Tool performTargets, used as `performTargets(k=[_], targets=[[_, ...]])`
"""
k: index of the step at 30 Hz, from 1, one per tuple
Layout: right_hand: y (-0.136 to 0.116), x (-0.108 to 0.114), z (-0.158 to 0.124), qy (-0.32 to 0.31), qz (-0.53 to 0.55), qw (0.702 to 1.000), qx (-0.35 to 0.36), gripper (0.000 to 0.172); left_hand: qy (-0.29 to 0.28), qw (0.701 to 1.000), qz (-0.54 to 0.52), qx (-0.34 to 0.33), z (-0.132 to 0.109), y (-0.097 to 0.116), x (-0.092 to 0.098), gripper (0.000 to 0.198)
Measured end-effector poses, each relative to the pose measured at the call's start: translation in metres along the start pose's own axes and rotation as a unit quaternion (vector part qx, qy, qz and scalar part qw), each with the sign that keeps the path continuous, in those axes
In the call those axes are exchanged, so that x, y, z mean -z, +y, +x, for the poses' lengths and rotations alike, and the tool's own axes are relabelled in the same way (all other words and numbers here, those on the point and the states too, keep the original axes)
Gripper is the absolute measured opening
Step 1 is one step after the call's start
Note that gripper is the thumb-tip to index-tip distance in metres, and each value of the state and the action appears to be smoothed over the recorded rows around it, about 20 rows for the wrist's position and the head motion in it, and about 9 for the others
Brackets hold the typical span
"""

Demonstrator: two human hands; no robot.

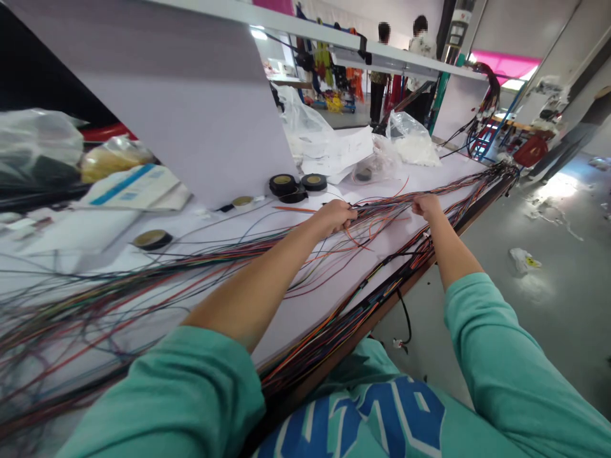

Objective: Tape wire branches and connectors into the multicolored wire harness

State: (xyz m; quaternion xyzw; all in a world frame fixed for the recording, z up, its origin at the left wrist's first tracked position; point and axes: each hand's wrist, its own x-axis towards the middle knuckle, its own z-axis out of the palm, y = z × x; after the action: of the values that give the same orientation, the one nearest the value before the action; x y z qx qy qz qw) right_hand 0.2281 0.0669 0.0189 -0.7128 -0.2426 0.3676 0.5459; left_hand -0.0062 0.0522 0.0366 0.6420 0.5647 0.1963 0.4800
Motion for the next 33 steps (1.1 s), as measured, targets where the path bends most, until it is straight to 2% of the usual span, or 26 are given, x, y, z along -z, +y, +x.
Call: performTargets(k=[4, 9, 13, 16, 21, 25, 29, 33], targets=[[0.006, -0.008, 0.003, -0.024, -0.032, 0.999, -0.030, 0.017, -0.005, 1.000, 0.007, 0.003, -0.005, 0.002, -0.001, 0.018], [0.008, -0.014, 0.000, -0.068, -0.046, 0.995, -0.057, 0.017, -0.010, 1.000, 0.010, 0.009, -0.008, 0.003, -0.004, 0.018], [0.009, -0.019, -0.003, -0.095, -0.043, 0.992, -0.071, 0.027, -0.015, 1.000, 0.017, 0.009, -0.009, 0.002, -0.006, 0.020], [0.010, -0.022, -0.005, -0.103, -0.038, 0.990, -0.088, 0.028, -0.027, 0.999, 0.024, 0.005, -0.009, 0.001, -0.008, 0.021], [0.009, -0.022, -0.007, -0.120, -0.006, 0.984, -0.129, 0.028, -0.054, 0.998, 0.019, -0.016, -0.010, 0.000, -0.011, 0.023], [0.006, -0.016, -0.013, -0.135, 0.035, 0.978, -0.153, 0.029, -0.040, 0.999, 0.019, 0.008, -0.008, 0.001, -0.012, 0.025], [0.005, -0.014, -0.021, -0.156, 0.078, 0.973, -0.150, 0.026, -0.037, 0.998, 0.032, 0.027, -0.005, 0.004, -0.013, 0.018], [0.008, -0.027, -0.036, -0.215, 0.105, 0.962, -0.132, 0.024, -0.040, 0.998, 0.034, 0.035, -0.001, 0.010, -0.018, 0.018]])
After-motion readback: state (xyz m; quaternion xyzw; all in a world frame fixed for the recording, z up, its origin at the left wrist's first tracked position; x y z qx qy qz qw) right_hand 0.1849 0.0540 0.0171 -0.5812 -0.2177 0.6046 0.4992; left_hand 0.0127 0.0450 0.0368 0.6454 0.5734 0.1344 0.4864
